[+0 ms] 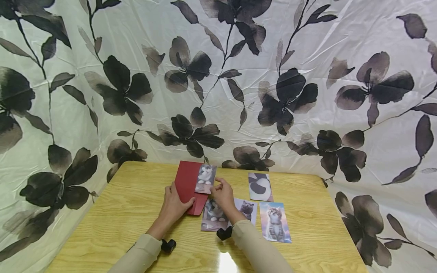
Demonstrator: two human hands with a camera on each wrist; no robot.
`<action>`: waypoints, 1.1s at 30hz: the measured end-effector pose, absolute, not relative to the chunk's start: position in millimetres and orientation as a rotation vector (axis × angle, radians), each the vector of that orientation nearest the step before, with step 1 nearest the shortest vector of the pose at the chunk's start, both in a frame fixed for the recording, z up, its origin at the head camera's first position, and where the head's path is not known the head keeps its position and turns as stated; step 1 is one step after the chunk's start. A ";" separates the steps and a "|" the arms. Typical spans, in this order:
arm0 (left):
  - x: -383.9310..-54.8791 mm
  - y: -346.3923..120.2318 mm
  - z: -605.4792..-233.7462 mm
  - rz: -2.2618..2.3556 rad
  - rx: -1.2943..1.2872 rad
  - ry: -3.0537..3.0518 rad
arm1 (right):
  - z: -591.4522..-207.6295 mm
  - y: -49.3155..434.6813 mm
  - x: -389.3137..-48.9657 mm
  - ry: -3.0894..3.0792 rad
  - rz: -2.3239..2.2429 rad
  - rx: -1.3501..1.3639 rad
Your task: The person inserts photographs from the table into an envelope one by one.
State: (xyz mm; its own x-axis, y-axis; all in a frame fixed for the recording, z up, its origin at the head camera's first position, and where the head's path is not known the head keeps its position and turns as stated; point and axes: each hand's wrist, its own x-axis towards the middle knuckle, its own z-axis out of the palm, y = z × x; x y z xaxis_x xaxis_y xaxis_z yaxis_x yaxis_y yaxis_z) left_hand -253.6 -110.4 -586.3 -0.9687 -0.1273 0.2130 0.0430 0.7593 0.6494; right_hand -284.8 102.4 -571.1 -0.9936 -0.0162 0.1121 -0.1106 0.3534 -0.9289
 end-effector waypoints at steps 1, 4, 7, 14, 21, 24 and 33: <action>-253.2 -110.4 -586.4 -1.010 0.068 -2.713 | -571.2 101.9 -284.9 -2.512 1.733 0.120; -252.6 -110.4 -586.8 -1.019 0.084 -2.722 | -571.5 100.1 -285.4 -2.504 1.722 0.131; -252.2 -110.1 -586.5 -1.039 0.105 -2.731 | -572.8 98.3 -286.0 -2.505 1.696 0.154; -252.5 -108.6 -586.8 -1.032 0.118 -2.742 | -574.0 90.6 -287.7 -2.476 1.688 0.204; -250.1 -105.4 -587.6 -1.050 0.128 -2.726 | -571.7 80.0 -288.9 -2.497 1.704 0.189; -250.1 -104.3 -586.7 -1.039 0.121 -2.716 | -570.9 75.7 -289.6 -2.512 1.672 0.192; -247.9 -102.1 -585.3 -1.018 0.102 -2.719 | -570.6 68.4 -292.4 -2.550 1.640 0.192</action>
